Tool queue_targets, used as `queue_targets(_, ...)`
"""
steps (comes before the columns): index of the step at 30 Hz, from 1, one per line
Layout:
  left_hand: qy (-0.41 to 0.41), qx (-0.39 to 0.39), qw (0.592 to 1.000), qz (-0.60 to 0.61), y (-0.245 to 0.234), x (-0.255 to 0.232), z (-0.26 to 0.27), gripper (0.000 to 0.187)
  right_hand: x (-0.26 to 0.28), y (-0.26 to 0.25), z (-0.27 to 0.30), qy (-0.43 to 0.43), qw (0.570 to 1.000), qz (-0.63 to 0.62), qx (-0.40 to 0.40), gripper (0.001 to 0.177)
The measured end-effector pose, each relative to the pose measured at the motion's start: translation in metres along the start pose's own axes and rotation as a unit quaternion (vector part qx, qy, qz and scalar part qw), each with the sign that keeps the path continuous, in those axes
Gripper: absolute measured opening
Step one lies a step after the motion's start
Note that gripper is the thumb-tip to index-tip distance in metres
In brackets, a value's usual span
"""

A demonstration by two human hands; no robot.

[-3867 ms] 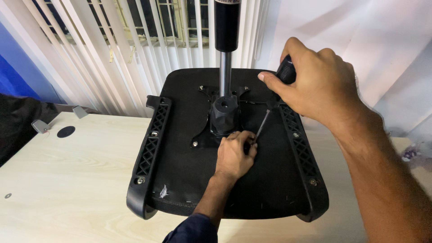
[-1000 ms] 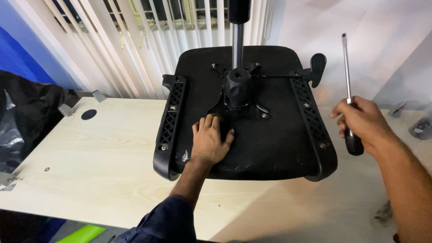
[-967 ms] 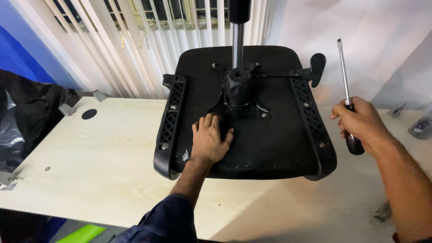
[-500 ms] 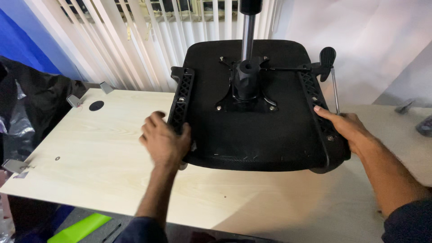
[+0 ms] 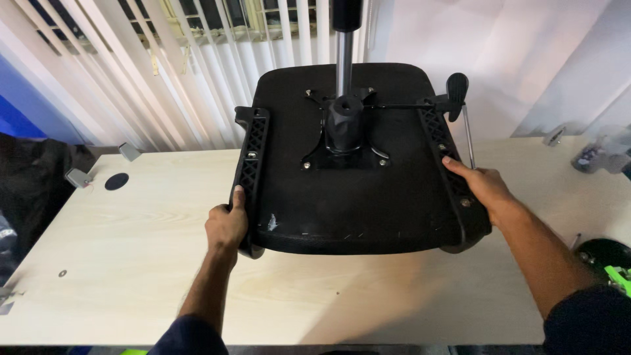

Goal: The person attaches a black chair seat to a metal gas-lift cylinder using a screwdriver. They align the seat, insert screws, and tighten them to secure the seat to the cylinder base.

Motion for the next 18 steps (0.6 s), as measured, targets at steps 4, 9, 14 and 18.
queue_targets(4,0.021,0.022,0.999,0.012,-0.02,0.004,-0.03,0.079,-0.006,0.023,0.023,0.002,0.999,-0.032,-0.018,0.079)
queue_targets(9,0.025,0.037,0.999,-0.017,-0.045,0.005,-0.073,0.08,-0.004,0.055,0.05,-0.005,0.998,-0.041,-0.041,0.077)
queue_targets(14,0.032,0.067,0.997,-0.023,-0.062,0.004,-0.104,0.08,-0.006,0.08,0.074,0.013,0.995,-0.088,-0.046,0.076)
queue_targets(18,0.043,0.09,0.995,-0.012,-0.073,0.002,-0.12,0.081,-0.007,0.1,0.096,-0.008,0.989,-0.143,-0.03,0.069)
Point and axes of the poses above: each hand's wrist, its own z-axis away from the middle knuckle, its own y-axis out of the palm, x = y × z, the point moved 3 cm from there along -z, towards the middle knuckle, and after that the axes turned 12 degrees about x, right-handed, at the moved point
